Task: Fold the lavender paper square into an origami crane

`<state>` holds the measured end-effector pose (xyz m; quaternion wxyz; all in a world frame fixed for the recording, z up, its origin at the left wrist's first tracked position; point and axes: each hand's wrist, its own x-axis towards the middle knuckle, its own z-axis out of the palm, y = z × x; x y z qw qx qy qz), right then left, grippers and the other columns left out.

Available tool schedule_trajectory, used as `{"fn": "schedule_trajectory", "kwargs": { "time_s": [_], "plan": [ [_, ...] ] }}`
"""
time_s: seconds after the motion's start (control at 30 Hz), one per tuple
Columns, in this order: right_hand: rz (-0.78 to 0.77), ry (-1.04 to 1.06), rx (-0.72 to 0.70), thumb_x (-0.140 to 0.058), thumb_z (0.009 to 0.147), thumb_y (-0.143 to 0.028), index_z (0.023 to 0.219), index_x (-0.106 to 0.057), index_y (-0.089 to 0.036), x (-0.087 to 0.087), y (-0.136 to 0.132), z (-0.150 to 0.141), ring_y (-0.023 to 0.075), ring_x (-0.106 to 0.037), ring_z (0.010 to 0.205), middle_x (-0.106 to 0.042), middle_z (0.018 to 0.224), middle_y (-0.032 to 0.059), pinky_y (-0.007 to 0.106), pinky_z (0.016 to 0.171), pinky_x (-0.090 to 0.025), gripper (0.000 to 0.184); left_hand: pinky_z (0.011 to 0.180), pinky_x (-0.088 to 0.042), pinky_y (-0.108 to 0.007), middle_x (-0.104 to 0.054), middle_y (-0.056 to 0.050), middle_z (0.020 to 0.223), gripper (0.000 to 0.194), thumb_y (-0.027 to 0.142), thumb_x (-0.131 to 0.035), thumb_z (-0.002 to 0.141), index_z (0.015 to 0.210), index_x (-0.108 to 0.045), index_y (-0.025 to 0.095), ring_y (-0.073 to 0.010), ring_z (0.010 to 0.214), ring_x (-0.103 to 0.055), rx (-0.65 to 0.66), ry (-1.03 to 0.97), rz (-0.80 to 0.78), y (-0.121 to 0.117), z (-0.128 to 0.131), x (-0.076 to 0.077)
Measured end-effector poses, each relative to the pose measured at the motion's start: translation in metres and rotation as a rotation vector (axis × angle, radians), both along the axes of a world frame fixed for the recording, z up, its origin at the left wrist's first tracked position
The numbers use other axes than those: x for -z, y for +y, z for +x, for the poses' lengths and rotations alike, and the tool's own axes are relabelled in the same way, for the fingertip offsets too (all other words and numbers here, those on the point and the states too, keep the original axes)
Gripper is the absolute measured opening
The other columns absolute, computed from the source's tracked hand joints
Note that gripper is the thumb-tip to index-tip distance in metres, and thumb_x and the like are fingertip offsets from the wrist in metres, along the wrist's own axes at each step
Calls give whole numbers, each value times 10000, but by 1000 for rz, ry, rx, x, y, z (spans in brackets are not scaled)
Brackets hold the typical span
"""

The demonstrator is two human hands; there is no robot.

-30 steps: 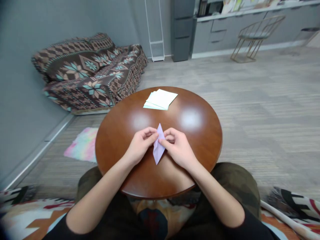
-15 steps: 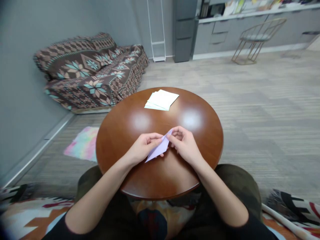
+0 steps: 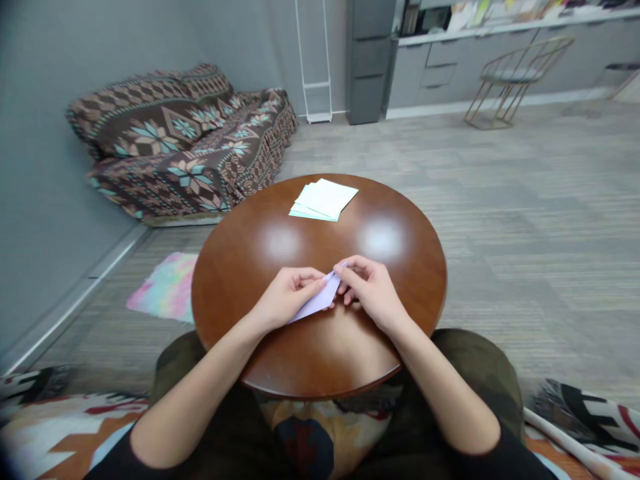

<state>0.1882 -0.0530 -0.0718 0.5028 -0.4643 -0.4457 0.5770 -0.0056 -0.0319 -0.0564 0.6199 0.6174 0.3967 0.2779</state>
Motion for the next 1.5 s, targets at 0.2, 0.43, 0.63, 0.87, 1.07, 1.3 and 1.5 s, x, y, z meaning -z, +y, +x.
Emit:
{"fn": "schedule_trajectory", "kwargs": {
  "time_s": [0.2,0.43,0.63,0.87,1.07,1.3,1.5],
  "plan": [
    [-9,-23,-23,-756,860,-406,801,-707,-172,1,-1,1,100,-566,495,-646,623,-3,218,467,-407,247,710,-498,-255,-781,-80,865,296,405,-638,942,951,-753,133,-178,752,-699,47,-25,56,-1,1,-3],
    [55,-111,0,-754,855,-407,800,-726,-158,-5,-2,-1,96,-550,488,-645,603,2,216,456,-381,256,679,-511,-270,-779,-84,811,315,453,-651,930,1002,-686,147,-195,712,-719,-8,-59,26,-2,3,-2],
    [68,-109,-30,-752,855,-409,818,-732,-160,-8,-6,-2,107,-553,492,-652,600,4,225,459,-392,252,658,-524,-268,-787,-81,799,299,447,-701,889,929,-671,153,-203,698,-736,-62,-53,9,-1,3,2],
    [30,-74,9,-759,847,-438,808,-726,-162,-7,-6,-4,110,-562,460,-657,600,7,227,430,-374,280,657,-541,-255,-790,-59,795,250,404,-689,896,926,-695,156,-185,694,-737,-83,-53,54,-4,4,-3],
    [29,-61,13,-764,839,-439,791,-727,-158,-9,-6,-2,109,-571,470,-643,602,3,227,438,-387,288,667,-563,-276,-787,-69,774,269,412,-717,869,909,-693,148,-213,720,-759,-80,-104,-17,-4,5,-4],
    [22,-12,1,-743,846,-500,813,-733,-143,-9,-3,-2,113,-597,494,-649,612,15,232,487,-463,358,654,-557,-272,-789,-74,773,276,416,-715,873,921,-685,146,-208,701,-759,-90,-106,-39,-2,5,0],
    [35,-65,40,-750,849,-524,806,-717,-160,-5,-3,0,117,-594,476,-660,625,13,233,450,-438,368,638,-542,-262,-788,-65,769,271,418,-711,878,910,-684,151,-200,683,-747,-100,-88,-19,-3,6,-3]
  ]
}}
